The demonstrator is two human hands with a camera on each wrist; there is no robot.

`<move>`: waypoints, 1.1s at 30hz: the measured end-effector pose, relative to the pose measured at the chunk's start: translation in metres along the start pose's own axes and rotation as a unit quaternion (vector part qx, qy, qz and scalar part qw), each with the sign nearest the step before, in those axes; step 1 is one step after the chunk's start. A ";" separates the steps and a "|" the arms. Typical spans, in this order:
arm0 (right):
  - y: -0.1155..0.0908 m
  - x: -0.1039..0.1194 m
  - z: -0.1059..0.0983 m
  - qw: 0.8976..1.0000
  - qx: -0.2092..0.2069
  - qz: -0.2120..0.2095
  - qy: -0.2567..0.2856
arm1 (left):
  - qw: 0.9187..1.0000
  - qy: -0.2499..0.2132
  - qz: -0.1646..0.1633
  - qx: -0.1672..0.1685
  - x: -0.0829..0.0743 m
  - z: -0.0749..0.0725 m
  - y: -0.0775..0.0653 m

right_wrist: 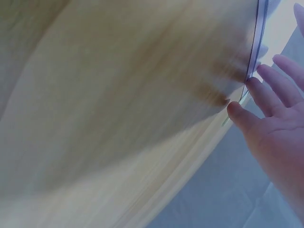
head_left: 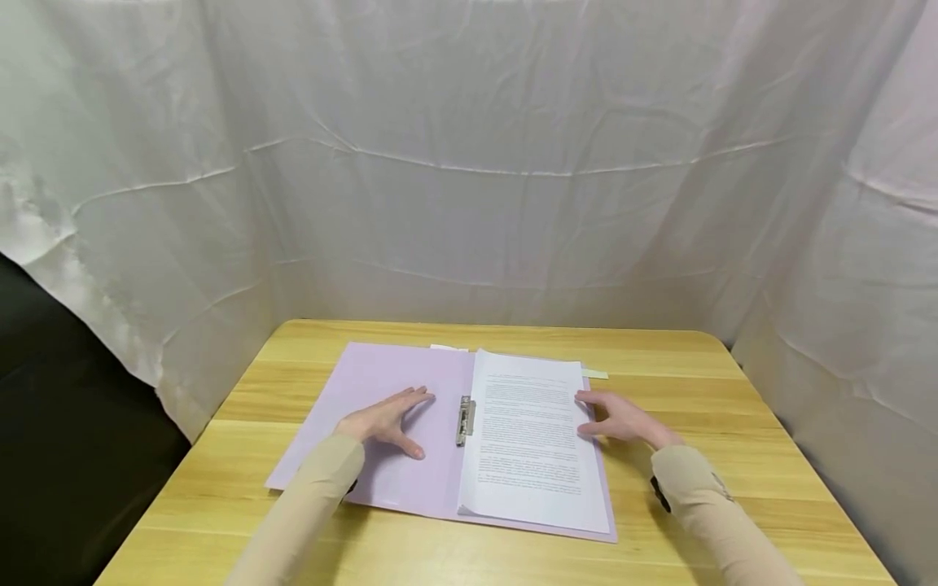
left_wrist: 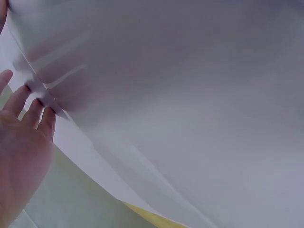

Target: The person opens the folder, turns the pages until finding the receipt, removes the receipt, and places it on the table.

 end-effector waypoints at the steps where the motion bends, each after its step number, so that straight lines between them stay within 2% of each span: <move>1: 0.000 0.002 0.001 1.000 0.002 0.003 0.000 | 1.000 -0.005 -0.003 0.005 0.001 0.001 0.000; 14: -0.002 -0.007 0.000 0.999 0.014 0.033 -0.018 | 0.997 -0.043 -0.015 0.057 -0.009 0.005 -0.002; 22: -0.012 -0.009 -0.006 0.999 0.012 0.023 -0.025 | 0.998 -0.031 -0.017 0.058 -0.017 0.004 -0.002; 27: -0.017 -0.010 -0.005 0.999 0.025 0.025 -0.030 | 0.998 -0.021 -0.004 0.060 -0.029 0.004 -0.004; 33: -0.024 -0.013 -0.004 0.999 0.033 0.032 -0.029 | 0.998 0.006 -0.021 0.063 -0.034 0.008 -0.006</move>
Point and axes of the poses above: each hand's wrist, its own y-axis towards the middle knuckle, its own z-axis out of the palm, x = y × z, the point moved 9 cm from there along y, towards the middle knuckle, and after that the axes turned 5 degrees about -x, right-handed, at the moved point
